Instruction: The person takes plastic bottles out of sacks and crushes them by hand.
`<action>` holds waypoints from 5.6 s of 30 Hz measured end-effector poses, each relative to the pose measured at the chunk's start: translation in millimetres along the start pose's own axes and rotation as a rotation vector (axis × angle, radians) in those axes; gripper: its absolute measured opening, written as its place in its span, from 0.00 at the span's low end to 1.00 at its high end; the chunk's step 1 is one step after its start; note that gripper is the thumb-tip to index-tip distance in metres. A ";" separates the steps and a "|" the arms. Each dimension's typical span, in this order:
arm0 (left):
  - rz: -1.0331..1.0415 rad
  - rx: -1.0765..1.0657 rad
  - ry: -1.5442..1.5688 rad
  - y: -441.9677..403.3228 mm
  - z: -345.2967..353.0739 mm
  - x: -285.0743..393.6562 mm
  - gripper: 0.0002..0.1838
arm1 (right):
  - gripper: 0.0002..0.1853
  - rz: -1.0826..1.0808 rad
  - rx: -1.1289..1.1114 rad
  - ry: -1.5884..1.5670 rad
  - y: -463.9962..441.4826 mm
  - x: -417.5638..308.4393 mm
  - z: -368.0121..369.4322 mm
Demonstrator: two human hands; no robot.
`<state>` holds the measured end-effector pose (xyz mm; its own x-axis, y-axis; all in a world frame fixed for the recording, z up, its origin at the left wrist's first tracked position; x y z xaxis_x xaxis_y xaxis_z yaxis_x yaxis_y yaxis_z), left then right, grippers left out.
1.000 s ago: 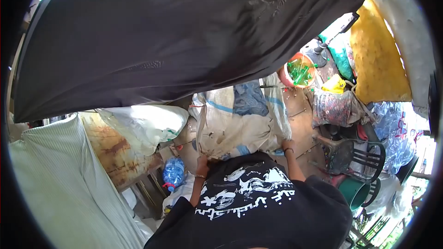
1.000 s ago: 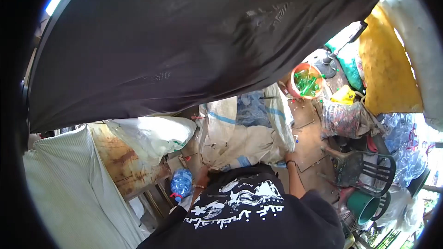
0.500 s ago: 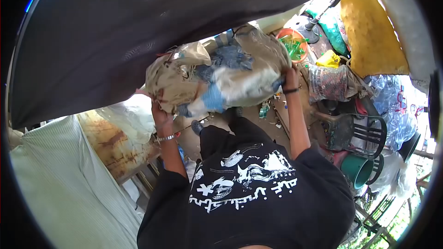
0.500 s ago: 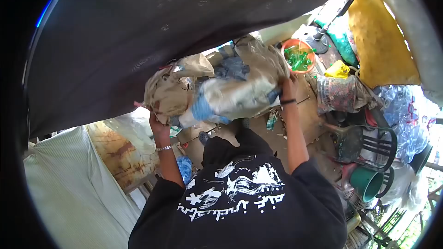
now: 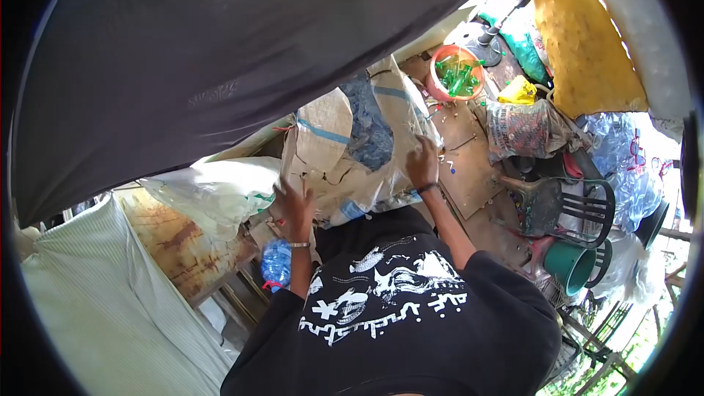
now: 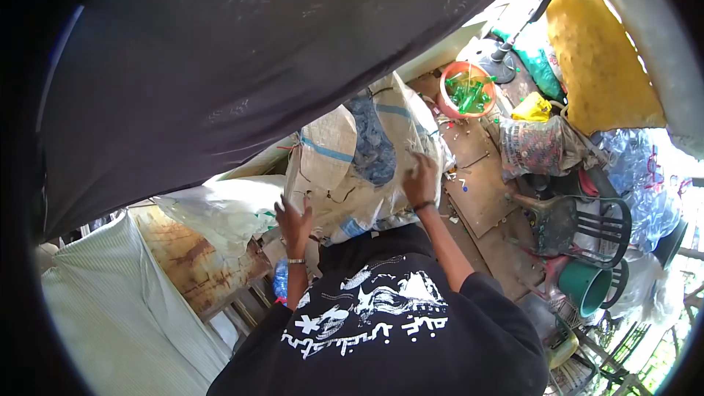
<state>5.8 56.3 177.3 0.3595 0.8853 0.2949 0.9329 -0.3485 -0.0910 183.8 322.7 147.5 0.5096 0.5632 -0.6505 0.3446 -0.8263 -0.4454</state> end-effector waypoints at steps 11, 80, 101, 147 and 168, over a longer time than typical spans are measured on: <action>0.283 -0.583 0.589 -54.9 241.5 39.2 0.21 | 0.20 -0.019 -1.557 0.368 85.9 81.6 210.3; 0.213 -0.707 1.244 -102.3 -142.0 -73.1 0.24 | 0.21 0.551 -0.757 -0.829 79.2 -297.5 26.8; 0.236 -0.624 1.325 -112.7 -132.8 -32.0 0.11 | 0.17 -0.023 -0.435 -0.512 -10.8 -317.1 -10.0; 0.129 -0.451 1.334 -31.8 -141.9 159.0 0.14 | 0.14 0.300 -0.580 -0.697 -52.8 -165.6 -66.1; 0.645 -0.480 1.111 -30.2 -154.0 -93.9 0.18 | 0.21 0.466 -1.330 -0.806 78.0 -223.0 65.4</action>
<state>-59.5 -63.8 298.8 0.3037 -0.1046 0.9470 0.4273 -0.8734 -0.2335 45.5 132.9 217.6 0.3839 -0.2214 -0.8964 0.9066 -0.0939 0.4114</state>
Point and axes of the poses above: each hand's wrist, its own y-axis away from the middle knuckle, its own z-axis out of the palm, x = y × z, the point moved 1 cm from there along -y, towards the middle knuckle, and after that the axes turned 4 degrees about x, right-handed, at the moved point
